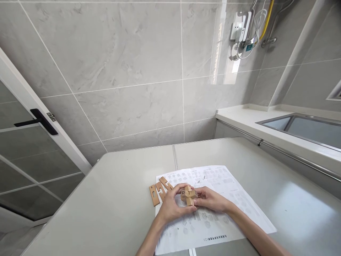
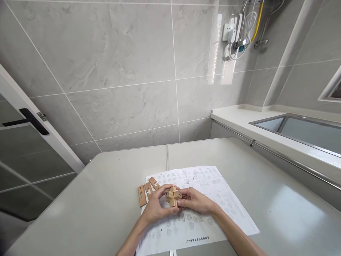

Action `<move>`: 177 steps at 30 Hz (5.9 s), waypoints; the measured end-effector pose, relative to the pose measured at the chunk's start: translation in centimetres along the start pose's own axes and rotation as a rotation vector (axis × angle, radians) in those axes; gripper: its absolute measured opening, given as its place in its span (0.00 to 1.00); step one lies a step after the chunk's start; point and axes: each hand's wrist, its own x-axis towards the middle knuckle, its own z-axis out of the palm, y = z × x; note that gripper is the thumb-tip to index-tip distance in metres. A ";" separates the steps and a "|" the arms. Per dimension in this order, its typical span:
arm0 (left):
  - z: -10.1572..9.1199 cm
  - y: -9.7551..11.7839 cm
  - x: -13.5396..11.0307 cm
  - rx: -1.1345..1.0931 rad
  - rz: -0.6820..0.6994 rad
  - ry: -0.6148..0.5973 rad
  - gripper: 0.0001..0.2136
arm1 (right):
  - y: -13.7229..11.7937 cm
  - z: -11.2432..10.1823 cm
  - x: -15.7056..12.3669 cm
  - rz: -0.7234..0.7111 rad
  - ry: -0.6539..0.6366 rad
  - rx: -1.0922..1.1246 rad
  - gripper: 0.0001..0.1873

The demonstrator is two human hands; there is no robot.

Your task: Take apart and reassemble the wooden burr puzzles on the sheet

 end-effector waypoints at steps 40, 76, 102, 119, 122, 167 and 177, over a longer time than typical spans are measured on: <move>-0.5 0.1 0.1 0.050 0.010 -0.053 0.29 | 0.5 0.3 0.0 0.047 0.023 -0.202 0.13; 1.2 -0.4 0.2 0.067 -0.012 0.235 0.25 | 2.4 1.3 0.9 -0.072 0.450 -0.083 0.25; 1.1 -1.1 0.3 0.139 0.103 0.265 0.29 | 0.7 0.4 0.5 0.021 0.212 0.383 0.28; 1.4 -2.3 0.8 -0.147 -0.104 0.303 0.22 | 2.6 0.4 0.8 -0.156 0.552 -0.673 0.26; 1.5 -2.3 0.8 -0.129 -0.125 0.292 0.24 | 2.9 0.2 0.9 -0.137 0.537 -0.693 0.26; 1.4 -0.5 0.0 0.274 0.044 0.156 0.32 | 2.1 -1.1 0.4 -0.034 0.329 0.275 0.18; 1.2 -1.1 0.1 0.475 0.156 0.170 0.30 | 2.2 -0.9 0.8 -0.011 0.323 0.326 0.23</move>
